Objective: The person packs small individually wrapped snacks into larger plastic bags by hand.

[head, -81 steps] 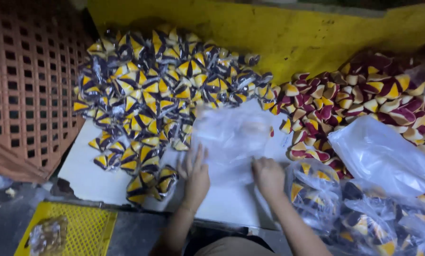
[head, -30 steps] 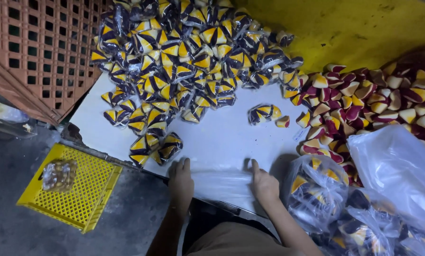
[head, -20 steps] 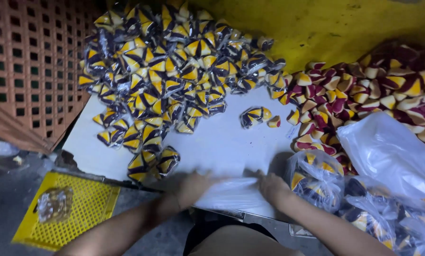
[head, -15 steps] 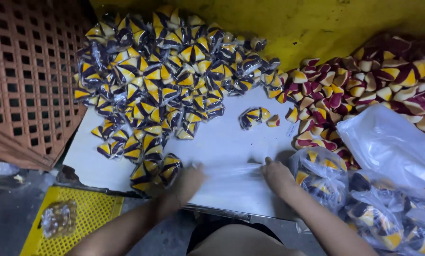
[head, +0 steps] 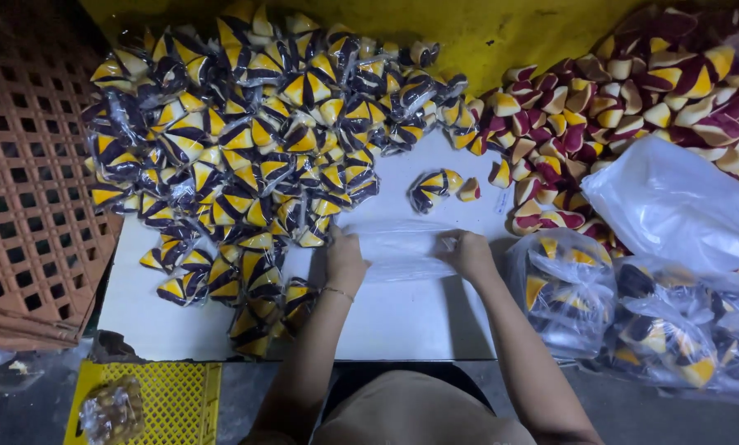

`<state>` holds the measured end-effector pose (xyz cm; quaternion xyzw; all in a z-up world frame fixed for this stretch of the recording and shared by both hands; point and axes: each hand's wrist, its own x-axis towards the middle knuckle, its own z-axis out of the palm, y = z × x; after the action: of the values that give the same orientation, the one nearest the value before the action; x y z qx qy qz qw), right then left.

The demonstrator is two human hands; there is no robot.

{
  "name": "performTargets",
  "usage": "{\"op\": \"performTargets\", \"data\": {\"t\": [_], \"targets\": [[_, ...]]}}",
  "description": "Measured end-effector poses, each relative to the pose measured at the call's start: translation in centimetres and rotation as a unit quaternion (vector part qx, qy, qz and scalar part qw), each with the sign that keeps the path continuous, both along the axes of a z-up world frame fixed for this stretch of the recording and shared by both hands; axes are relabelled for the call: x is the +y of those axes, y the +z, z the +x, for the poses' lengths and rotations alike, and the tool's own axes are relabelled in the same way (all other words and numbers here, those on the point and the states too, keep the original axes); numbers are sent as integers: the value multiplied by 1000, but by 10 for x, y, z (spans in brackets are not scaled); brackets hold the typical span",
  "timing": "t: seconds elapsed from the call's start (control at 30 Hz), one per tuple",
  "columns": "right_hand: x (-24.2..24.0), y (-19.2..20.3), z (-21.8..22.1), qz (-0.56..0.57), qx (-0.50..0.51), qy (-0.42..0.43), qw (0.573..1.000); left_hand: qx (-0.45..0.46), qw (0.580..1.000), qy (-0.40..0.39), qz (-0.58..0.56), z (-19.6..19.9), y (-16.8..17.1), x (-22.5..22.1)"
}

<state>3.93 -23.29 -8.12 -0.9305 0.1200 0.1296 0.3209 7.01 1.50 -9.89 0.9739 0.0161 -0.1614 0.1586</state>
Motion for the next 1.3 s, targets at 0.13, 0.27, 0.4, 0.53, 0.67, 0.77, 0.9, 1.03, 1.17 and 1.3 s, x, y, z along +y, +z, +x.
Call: {"op": "performTargets", "data": {"t": [0.13, 0.27, 0.4, 0.53, 0.67, 0.77, 0.9, 1.03, 1.17, 1.3], "targets": [[-15, -11, -9, -45, 45, 96, 993, 21, 999, -17, 23, 12, -14, -3], [-16, 17, 2, -26, -8, 125, 992, 100, 991, -63, 64, -8, 25, -8], [31, 33, 71, -143, 37, 49, 988, 108, 989, -89, 39, -23, -37, 8], [66, 15, 74, -254, 86, 135, 954, 76, 990, -110, 40, -23, -50, 21], [45, -22, 58, -203, -37, 154, 966, -21, 968, -213, 130, -26, -30, 21], [31, -27, 45, 157, -94, 27, 983, -36, 966, -219, 129, -18, -39, 23], [32, -45, 0, 505, -96, 36, 857, -100, 960, -227, 129, -12, -33, 17], [35, -51, -39, 38, -227, 392, 890, -57, 964, -205, 160, -20, 20, 5], [34, -45, -54, -115, -222, 530, 810, -215, 945, -89, 229, -49, 93, -11], [41, -29, -55, -157, -127, 569, 797, -461, 804, -116, 357, -63, 110, -14]]}}
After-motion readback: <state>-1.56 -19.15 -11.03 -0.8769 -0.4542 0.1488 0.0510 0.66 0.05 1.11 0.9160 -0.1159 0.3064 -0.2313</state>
